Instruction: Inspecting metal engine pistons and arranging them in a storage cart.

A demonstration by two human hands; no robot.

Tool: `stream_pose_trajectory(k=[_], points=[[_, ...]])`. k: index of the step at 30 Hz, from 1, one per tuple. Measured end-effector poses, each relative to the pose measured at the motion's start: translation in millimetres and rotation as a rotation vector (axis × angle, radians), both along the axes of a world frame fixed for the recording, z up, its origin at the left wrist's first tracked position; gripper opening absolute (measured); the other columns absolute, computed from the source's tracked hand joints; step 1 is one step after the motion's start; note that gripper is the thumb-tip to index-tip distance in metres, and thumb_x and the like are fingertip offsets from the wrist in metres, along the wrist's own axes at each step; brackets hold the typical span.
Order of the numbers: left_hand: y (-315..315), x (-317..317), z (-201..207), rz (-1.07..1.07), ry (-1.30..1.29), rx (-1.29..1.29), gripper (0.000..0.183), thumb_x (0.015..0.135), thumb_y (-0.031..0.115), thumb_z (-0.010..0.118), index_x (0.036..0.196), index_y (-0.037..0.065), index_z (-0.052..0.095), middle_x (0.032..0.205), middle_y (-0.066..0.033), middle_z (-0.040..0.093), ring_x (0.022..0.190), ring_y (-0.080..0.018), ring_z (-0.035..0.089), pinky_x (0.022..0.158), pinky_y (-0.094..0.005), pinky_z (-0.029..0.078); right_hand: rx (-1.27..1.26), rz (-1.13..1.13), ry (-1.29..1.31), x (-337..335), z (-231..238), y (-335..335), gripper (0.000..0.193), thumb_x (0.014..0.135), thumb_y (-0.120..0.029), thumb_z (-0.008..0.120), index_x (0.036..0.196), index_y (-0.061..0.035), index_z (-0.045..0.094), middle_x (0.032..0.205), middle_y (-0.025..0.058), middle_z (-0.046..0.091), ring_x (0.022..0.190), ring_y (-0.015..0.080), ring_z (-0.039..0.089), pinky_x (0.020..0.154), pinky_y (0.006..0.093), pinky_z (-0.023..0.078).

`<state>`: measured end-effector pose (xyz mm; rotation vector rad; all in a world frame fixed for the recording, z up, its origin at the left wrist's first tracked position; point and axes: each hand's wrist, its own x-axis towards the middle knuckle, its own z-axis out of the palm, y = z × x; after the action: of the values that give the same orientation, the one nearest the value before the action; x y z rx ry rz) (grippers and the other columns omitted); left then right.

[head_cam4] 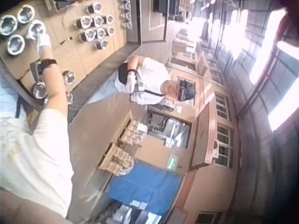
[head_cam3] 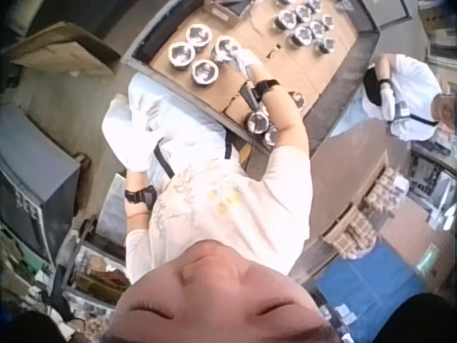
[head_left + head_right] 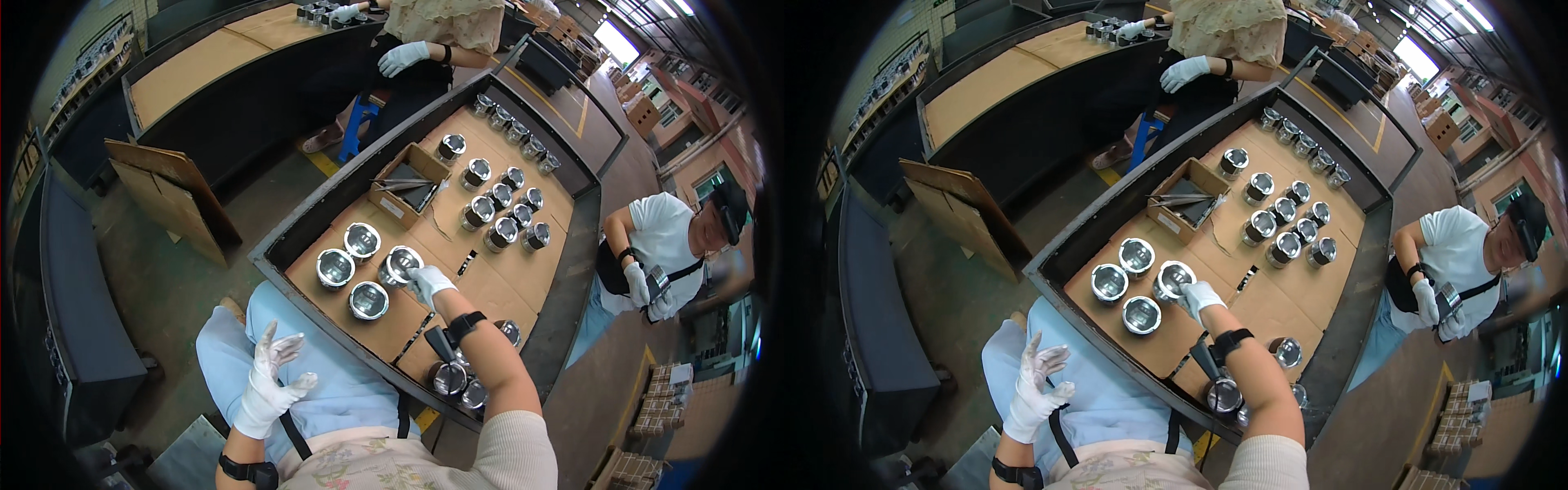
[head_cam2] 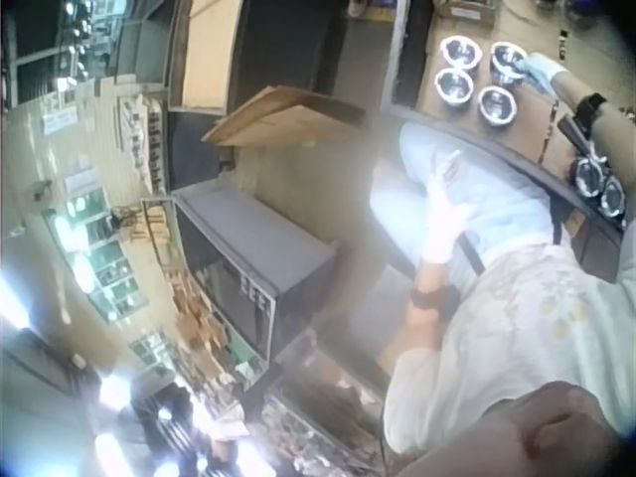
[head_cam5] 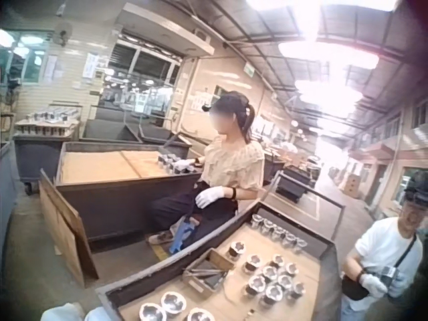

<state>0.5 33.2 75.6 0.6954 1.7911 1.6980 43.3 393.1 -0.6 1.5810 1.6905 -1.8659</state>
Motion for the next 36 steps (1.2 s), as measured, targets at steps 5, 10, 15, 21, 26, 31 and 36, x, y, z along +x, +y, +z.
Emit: stream_pose_trajectory(k=[5,10,15,21,26,31,36], points=[[-1,2,-10,0.112,-0.103,0.013,0.095,0.073,0.013,0.076,0.145,0.004,0.015,0.123,-0.0182,0.051,0.114,-0.0272,0.053,0.098,-0.0389,0.041,0.024,0.084,-0.077,-8,-49,8,0.028,0.091,-0.024,0.052,0.072,-0.0038,0.057,0.057,0.0041,0.052,0.042,0.0128,0.045,0.036,0.0266,0.031],[0,-2,-14,0.117,-0.179,-0.024,0.089,0.078,0.02,0.073,0.145,0.006,0.015,0.123,-0.0159,0.05,0.113,-0.0252,0.052,0.097,-0.0371,0.041,0.076,0.246,-0.121,-3,-24,3,0.033,0.091,-0.03,0.052,0.074,-0.0027,0.062,0.06,0.0066,0.058,0.047,0.0145,0.051,0.04,0.0288,0.036],[2,-3,-6,0.169,-0.235,0.004,0.086,0.081,0.024,0.072,0.145,0.005,0.018,0.123,-0.0141,0.05,0.113,-0.0222,0.051,0.098,-0.0332,0.038,0.373,0.524,-0.256,34,38,29,0.048,0.085,-0.047,0.057,0.078,-0.001,0.069,0.073,0.0149,0.068,0.062,0.0211,0.065,0.058,0.0349,0.05],[7,-4,-6,0.141,-0.233,-0.044,0.072,0.087,0.018,0.064,0.144,0.004,0.023,0.123,-0.0139,0.05,0.113,-0.021,0.051,0.099,-0.0334,0.037,0.33,1.028,-0.737,118,42,43,0.051,0.075,-0.05,0.063,0.086,-0.0008,0.07,0.079,0.0124,0.068,0.069,0.0267,0.064,0.067,0.0359,0.05],[9,-1,2,0.139,-0.226,-0.036,0.063,0.089,0.016,0.061,0.141,0.002,0.029,0.121,-0.0132,0.052,0.113,-0.0201,0.051,0.098,-0.0321,0.038,0.108,0.879,-0.601,143,28,14,0.054,0.078,-0.051,0.062,0.093,0.0008,0.068,0.086,0.0143,0.067,0.075,0.0248,0.063,0.069,0.0362,0.049],[0,6,-7,0.133,-0.214,-0.028,0.061,0.09,0.014,0.06,0.14,0.002,0.03,0.12,-0.0127,0.052,0.112,-0.02,0.052,0.097,-0.0315,0.039,0.24,1.17,-0.361,171,-22,35,0.05,0.088,-0.044,0.047,0.104,-0.0014,0.065,0.097,0.0175,0.066,0.088,0.0302,0.062,0.08,0.0368,0.047],[-3,11,-6,0.136,-0.212,-0.077,0.06,0.089,0.014,0.061,0.14,0.002,0.031,0.12,-0.0131,0.053,0.113,-0.0202,0.052,0.096,-0.0316,0.04,0.671,0.924,-0.477,167,-11,34,0.051,0.089,-0.043,0.041,0.104,-0.0012,0.065,0.103,0.0212,0.065,0.097,0.0352,0.062,0.084,0.0375,0.047]])
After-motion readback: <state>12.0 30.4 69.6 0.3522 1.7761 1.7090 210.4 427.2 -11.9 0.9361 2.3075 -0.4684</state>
